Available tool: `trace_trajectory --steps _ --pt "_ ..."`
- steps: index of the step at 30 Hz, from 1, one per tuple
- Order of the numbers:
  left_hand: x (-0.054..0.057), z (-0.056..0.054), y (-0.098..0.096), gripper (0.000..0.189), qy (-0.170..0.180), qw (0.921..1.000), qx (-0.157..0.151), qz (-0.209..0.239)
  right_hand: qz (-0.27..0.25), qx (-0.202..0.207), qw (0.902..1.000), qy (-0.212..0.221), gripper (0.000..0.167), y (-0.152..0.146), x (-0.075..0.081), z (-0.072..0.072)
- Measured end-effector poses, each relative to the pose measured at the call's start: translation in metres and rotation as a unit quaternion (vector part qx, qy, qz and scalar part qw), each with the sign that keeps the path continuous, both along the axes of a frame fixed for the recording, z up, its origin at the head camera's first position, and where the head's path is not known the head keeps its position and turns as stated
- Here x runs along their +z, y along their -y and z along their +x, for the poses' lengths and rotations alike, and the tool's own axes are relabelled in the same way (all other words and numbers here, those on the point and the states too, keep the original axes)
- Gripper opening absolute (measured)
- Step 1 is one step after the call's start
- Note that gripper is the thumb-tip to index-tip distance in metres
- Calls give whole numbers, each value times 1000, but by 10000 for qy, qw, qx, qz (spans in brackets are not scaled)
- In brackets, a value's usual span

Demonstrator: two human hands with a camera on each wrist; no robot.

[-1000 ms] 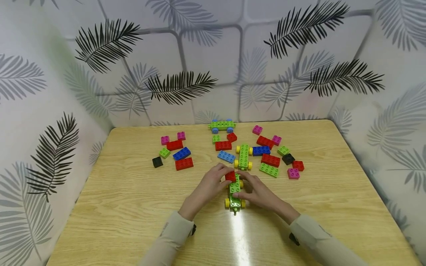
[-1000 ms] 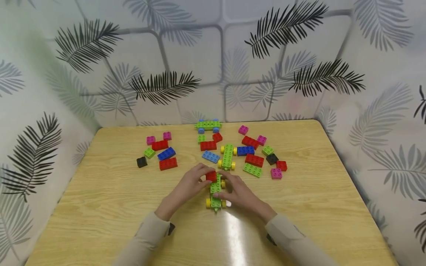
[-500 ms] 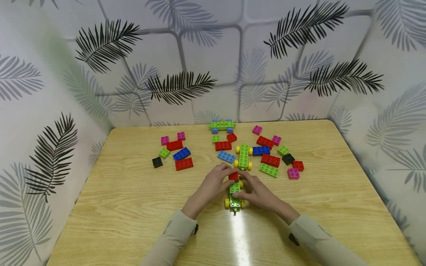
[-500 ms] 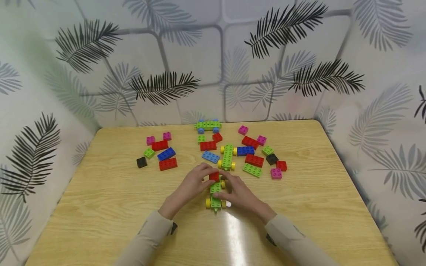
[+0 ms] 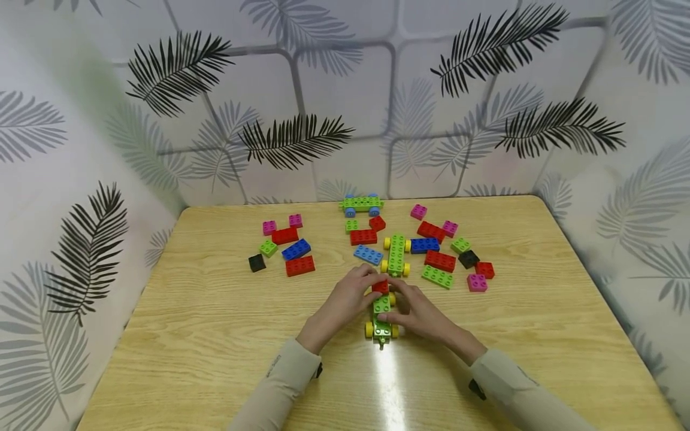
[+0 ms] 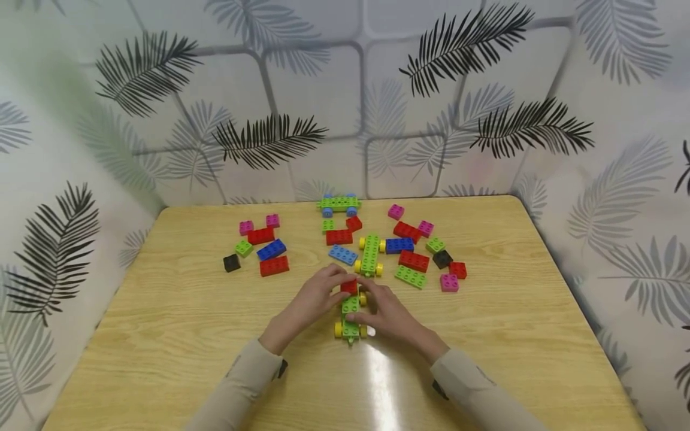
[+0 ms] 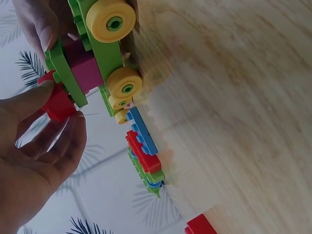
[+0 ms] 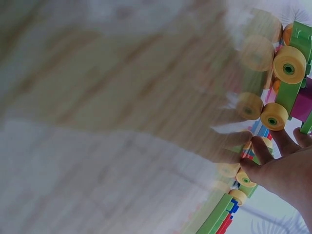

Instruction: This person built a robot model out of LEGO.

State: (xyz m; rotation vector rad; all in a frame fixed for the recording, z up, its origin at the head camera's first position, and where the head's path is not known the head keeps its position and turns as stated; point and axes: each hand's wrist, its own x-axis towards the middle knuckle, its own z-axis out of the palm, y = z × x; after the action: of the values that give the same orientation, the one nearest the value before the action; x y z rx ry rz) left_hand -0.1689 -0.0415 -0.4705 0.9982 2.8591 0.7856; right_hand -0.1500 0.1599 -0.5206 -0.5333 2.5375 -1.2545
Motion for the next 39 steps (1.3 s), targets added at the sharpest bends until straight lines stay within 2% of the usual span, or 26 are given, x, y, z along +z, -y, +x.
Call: trace_trajectory --steps 9,17,24,39 --pt "8 0 -2 33 -3 9997 -76 -238 -74 -4 10000 27 82 0 2 0" --pt "8 -1 -5 32 -284 9986 -260 -361 -133 -4 9999 -37 81 -1 1 1" --pt "3 0 -4 33 42 9999 -38 -146 -83 -7 9999 -79 81 0 0 2" --pt "-6 -2 -1 34 336 9990 -115 281 -45 23 9999 -98 81 0 0 1"
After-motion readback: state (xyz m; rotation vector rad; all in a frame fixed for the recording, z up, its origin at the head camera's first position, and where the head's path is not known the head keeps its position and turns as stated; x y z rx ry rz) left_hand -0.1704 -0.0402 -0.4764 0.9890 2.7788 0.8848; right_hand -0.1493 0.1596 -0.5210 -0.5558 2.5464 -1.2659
